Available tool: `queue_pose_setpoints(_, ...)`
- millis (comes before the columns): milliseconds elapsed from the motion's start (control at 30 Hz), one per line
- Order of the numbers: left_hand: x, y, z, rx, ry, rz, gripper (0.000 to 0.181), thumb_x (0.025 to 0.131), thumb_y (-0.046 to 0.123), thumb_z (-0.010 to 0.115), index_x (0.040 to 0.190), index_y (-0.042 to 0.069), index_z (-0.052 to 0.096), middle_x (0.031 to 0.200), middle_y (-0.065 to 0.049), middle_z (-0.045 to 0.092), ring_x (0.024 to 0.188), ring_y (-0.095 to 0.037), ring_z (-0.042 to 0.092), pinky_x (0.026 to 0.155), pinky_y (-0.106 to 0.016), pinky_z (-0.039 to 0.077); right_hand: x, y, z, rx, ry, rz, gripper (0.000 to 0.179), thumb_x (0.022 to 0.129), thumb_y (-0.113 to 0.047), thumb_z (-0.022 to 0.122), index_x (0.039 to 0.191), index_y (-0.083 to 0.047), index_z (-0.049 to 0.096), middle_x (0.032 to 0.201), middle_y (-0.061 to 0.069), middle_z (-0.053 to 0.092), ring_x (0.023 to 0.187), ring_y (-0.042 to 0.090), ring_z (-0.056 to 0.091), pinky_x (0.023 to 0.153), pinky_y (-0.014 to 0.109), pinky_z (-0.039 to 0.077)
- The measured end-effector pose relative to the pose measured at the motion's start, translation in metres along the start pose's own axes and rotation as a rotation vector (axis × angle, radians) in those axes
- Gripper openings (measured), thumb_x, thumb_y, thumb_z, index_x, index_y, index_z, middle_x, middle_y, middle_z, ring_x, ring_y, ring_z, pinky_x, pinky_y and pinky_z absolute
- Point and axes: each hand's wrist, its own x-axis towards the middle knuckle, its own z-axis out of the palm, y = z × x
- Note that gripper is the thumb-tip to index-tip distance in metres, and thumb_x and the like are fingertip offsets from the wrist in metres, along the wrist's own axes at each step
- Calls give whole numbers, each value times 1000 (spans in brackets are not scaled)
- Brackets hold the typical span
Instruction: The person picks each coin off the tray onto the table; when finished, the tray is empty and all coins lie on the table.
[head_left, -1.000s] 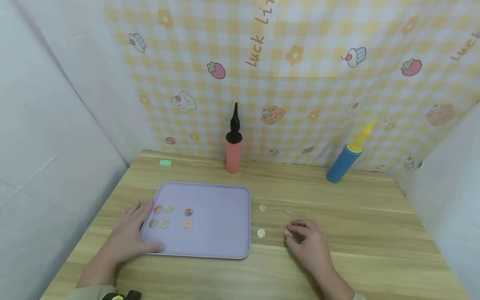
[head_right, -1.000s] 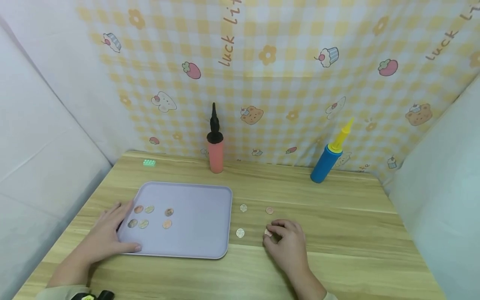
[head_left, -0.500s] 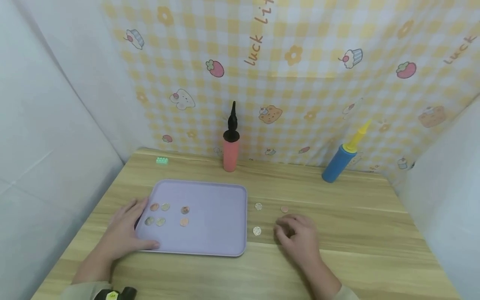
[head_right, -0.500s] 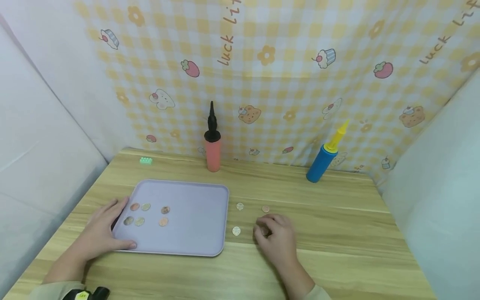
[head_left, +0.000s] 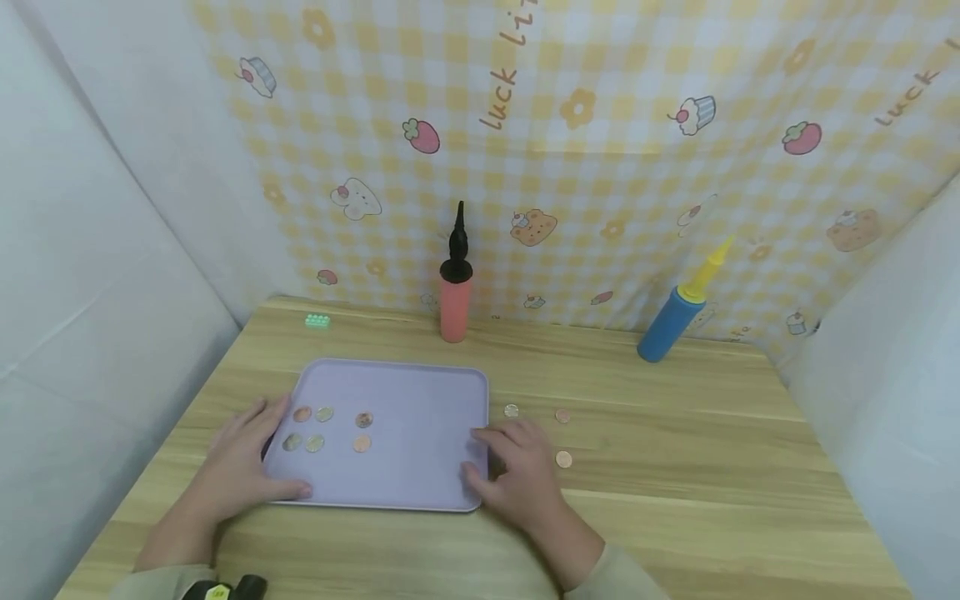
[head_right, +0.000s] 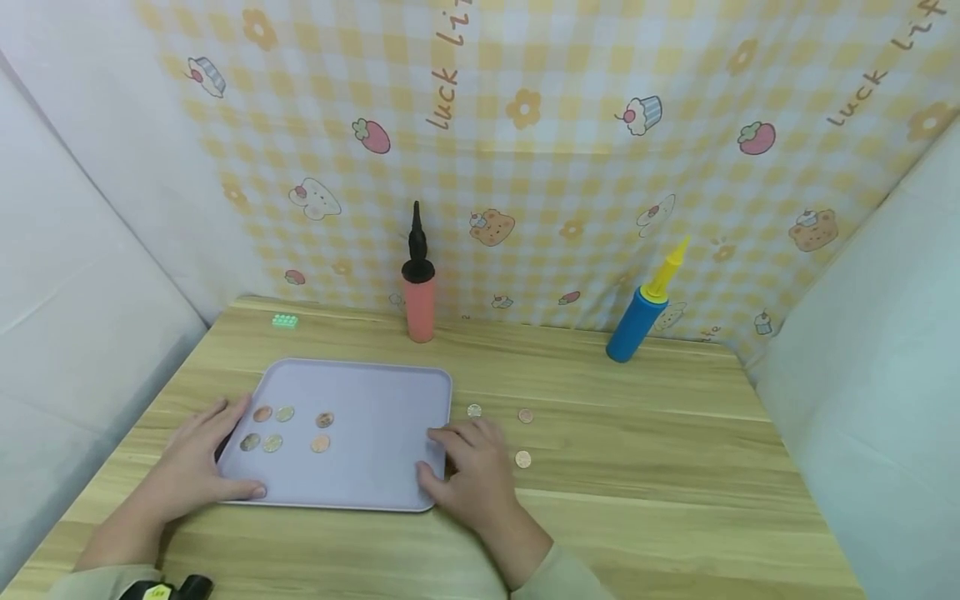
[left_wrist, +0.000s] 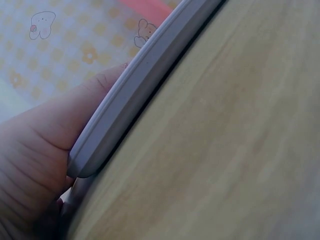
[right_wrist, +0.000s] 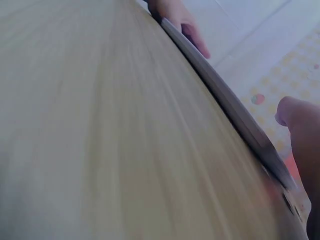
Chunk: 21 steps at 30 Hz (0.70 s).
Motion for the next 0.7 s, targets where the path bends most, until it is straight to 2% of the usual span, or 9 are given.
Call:
queue_pose_setpoints(100, -1, 1, -1, 7, -1, 2, 146, 57, 61, 101, 167, -1, 28, 160, -35, 41, 151, -63, 22, 119, -80, 2, 9, -12, 15, -15, -8, -71, 32, 76, -30, 86, 103, -13, 81, 99, -4, 75, 93, 19, 68, 83, 39, 55)
queue_pose_setpoints(333, -1, 2, -2, 2, -1, 5, 145, 57, 62, 101, 166, -2, 30, 160, -36, 41, 151, -63, 20, 122, -76, -2, 32, -46, 45, -86, 36, -194, 17, 77, -13, 82, 94, -15, 83, 92, -6, 75, 87, 17, 68, 81, 35, 57)
queue_pose_setpoints(467, -2, 1, -2, -1, 1, 7, 144, 58, 62, 100, 165, -3, 31, 159, -37, 41, 152, -63, 20, 125, -71, -4, 38, -58, 61, -120, 23, -164, 18, 76, -16, 84, 94, -16, 84, 92, -6, 75, 88, 16, 68, 79, 34, 57)
queue_pose_setpoints(700, -2, 2, -1, 1, 5, 6, 143, 58, 63, 100, 165, -3, 32, 159, -37, 41, 152, -62, 21, 126, -69, -4, 45, -66, 80, -140, -15, -112, 24, 73, -28, 87, 94, -18, 85, 91, -7, 75, 90, 15, 67, 81, 34, 56)
